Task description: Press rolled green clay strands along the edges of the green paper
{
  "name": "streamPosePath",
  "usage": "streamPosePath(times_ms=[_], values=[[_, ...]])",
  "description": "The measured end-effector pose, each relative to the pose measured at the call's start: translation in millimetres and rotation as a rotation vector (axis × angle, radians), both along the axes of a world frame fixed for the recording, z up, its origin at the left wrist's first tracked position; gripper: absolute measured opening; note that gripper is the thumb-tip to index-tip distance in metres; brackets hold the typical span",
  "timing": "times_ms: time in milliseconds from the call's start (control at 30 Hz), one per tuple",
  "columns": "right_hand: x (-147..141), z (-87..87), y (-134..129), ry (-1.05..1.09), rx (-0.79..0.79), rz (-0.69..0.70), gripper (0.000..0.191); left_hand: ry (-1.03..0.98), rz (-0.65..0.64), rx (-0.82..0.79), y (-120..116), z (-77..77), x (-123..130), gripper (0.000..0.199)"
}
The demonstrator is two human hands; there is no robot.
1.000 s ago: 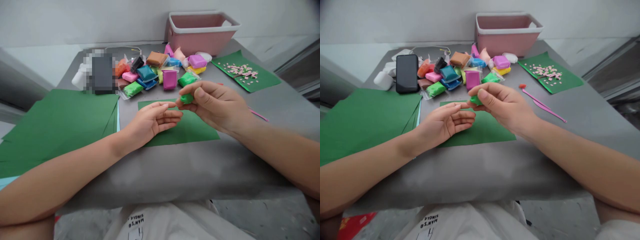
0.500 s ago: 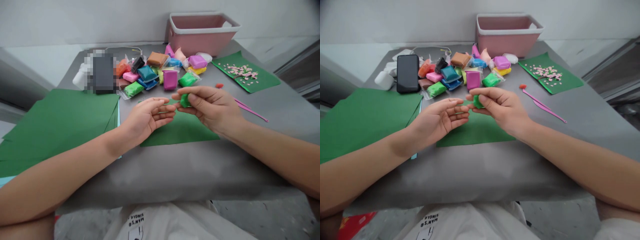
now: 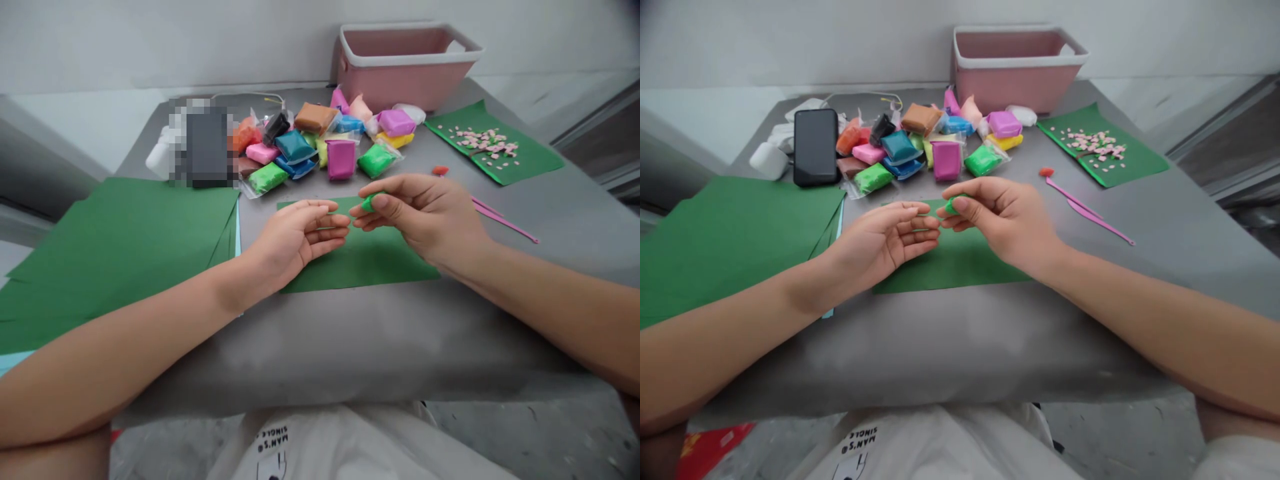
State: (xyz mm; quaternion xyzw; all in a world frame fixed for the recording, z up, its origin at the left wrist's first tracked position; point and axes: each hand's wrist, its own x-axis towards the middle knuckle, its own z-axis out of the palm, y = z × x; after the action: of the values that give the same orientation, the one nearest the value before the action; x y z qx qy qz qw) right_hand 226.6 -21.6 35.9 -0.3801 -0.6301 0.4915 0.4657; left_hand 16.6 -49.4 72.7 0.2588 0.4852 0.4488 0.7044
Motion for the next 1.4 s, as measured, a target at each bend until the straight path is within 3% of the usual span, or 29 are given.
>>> streamPosePath(times_ms=[167,267,500,600,700,967,1133,1300,1400], values=[[-6,-6.1,-4,0.005,0.187,-0.015,0.062,0.003,-0.034,0.011,-2,1.4,1,0.023],[-7,-7.1,-6,-0.048,0.207,-0.064,0.063,0.010,-0.003,0.007,-2,1.9,2,0.027],[-5,-0.1,-8,-0.006,0.107,0.017,0.055,-0.002,0.015,-0.003,-1,0.1,1,0.024],[-4,1.6,-7,0.108,0.039,0.062,0.047,-0.002,0.017,-0.004,-1,0.2,2,0.023],[-5,0.4,-5,0.190,-0.045,0.112,0.055,-0.002,0.022,-0.006,-1,1.3,2,0.024],[-3,0.5,1,0.095,-0.112,0.011,0.067,0.005,0.018,-0.019,-1,2.7,1,0.025],[-2,2.5,1,0.031,-0.037,-0.038,0.062,0.004,0.020,-0.020,-1,2.9,1,0.024],[-5,-1.6,2,0.123,-0.098,0.014,0.062,0.006,0.016,-0.018,-1,2.5,1,0.023],[-4,-2.9,2,0.073,-0.103,0.019,0.063,0.008,0.010,-0.017,-1,1.7,1,0.022]])
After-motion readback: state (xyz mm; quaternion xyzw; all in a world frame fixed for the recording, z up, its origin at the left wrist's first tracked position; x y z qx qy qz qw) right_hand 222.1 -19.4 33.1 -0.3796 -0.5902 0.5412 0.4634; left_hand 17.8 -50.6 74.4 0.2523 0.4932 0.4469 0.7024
